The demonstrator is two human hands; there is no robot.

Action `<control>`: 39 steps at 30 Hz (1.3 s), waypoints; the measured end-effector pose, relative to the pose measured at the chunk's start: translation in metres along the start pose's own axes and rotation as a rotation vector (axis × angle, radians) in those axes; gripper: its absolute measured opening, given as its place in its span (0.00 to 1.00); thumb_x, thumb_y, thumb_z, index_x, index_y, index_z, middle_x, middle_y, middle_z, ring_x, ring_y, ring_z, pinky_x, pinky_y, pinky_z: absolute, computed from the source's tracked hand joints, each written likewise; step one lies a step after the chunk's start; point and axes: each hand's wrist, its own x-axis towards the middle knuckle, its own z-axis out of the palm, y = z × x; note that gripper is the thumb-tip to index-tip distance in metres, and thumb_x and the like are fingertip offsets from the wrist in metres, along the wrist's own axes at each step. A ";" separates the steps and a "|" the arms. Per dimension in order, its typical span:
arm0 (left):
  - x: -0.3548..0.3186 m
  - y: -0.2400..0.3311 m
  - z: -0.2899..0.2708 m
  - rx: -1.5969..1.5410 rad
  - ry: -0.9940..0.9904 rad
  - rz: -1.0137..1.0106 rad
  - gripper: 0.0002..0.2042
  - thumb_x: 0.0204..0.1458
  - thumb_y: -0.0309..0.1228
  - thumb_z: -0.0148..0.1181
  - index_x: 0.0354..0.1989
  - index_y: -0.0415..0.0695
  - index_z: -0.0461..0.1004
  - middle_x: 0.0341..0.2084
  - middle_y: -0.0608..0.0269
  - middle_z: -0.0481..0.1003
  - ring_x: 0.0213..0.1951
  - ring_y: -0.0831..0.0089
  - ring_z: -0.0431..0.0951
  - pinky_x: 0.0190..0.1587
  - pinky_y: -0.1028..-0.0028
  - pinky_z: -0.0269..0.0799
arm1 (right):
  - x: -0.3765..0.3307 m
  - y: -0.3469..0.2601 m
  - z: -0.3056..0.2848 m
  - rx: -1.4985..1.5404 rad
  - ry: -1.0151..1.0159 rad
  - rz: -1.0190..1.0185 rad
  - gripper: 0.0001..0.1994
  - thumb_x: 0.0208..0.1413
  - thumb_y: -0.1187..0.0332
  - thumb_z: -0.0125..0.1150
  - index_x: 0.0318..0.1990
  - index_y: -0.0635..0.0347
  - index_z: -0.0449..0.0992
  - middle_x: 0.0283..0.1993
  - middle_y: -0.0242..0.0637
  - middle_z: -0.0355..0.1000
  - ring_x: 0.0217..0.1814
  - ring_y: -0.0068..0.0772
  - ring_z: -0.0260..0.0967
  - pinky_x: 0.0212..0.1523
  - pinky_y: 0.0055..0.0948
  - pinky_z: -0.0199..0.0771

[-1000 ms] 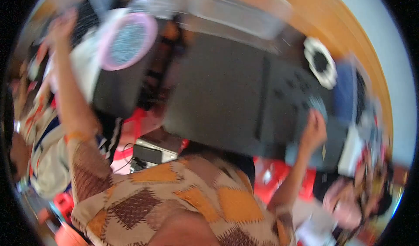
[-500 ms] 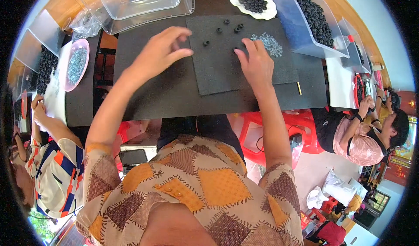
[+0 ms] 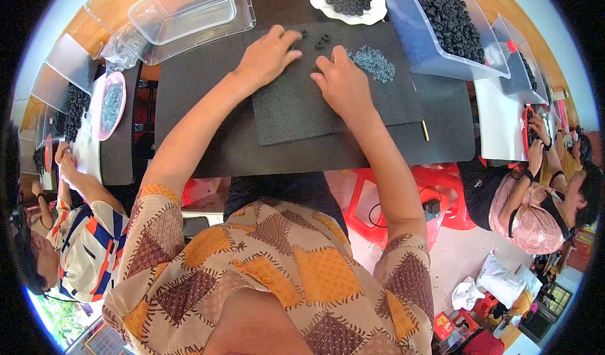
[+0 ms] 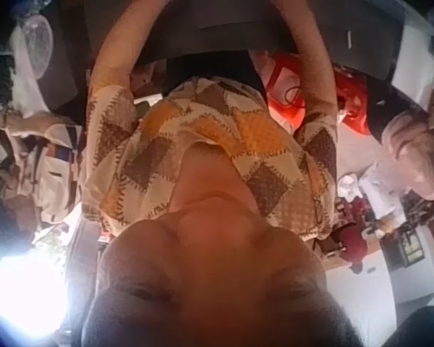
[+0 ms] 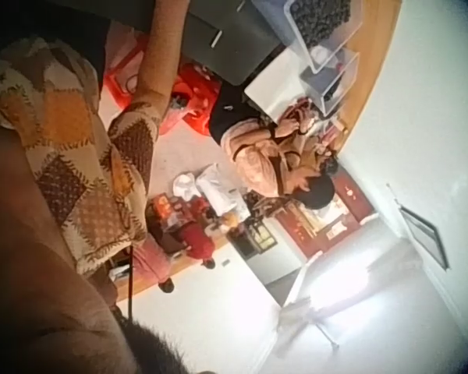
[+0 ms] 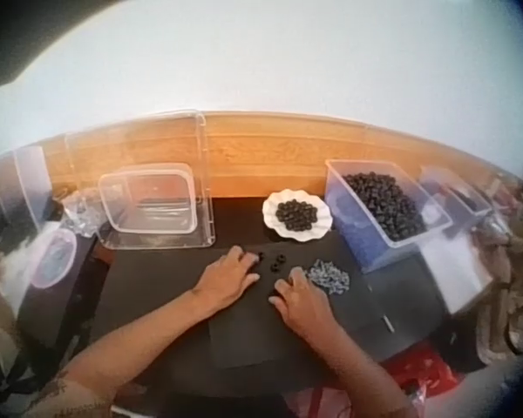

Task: The person assembles small black rubber grommets by hand at a workshop table.

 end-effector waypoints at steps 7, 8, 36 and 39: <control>0.023 -0.023 0.003 -0.201 0.105 -0.002 0.07 0.57 0.30 0.57 0.42 0.45 0.71 0.38 0.55 0.70 0.43 0.53 0.75 0.45 0.60 0.72 | 0.014 0.012 0.000 0.142 -0.022 -0.104 0.10 0.48 0.72 0.63 0.35 0.60 0.68 0.34 0.42 0.63 0.36 0.48 0.70 0.34 0.42 0.72; 0.031 -0.024 0.008 -0.198 0.105 0.000 0.07 0.57 0.30 0.57 0.42 0.45 0.71 0.38 0.55 0.70 0.43 0.53 0.75 0.45 0.60 0.72 | 0.020 0.014 -0.001 0.144 -0.019 -0.104 0.10 0.48 0.72 0.63 0.35 0.60 0.68 0.34 0.42 0.63 0.36 0.48 0.70 0.34 0.42 0.72; -0.044 0.006 -0.018 -2.281 0.386 -0.850 0.13 0.61 0.37 0.47 0.37 0.39 0.72 0.36 0.54 0.72 0.36 0.61 0.75 0.41 0.62 0.77 | 0.078 -0.069 -0.032 0.508 -0.267 -0.261 0.12 0.42 0.76 0.64 0.37 0.59 0.77 0.37 0.36 0.73 0.37 0.30 0.73 0.40 0.29 0.74; -0.081 -0.027 0.003 -2.472 0.293 -0.519 0.13 0.61 0.34 0.48 0.47 0.41 0.73 0.43 0.55 0.77 0.45 0.66 0.76 0.51 0.61 0.71 | 0.074 -0.127 -0.005 0.334 -0.236 -0.494 0.13 0.41 0.76 0.63 0.37 0.57 0.78 0.39 0.38 0.75 0.44 0.35 0.75 0.47 0.34 0.74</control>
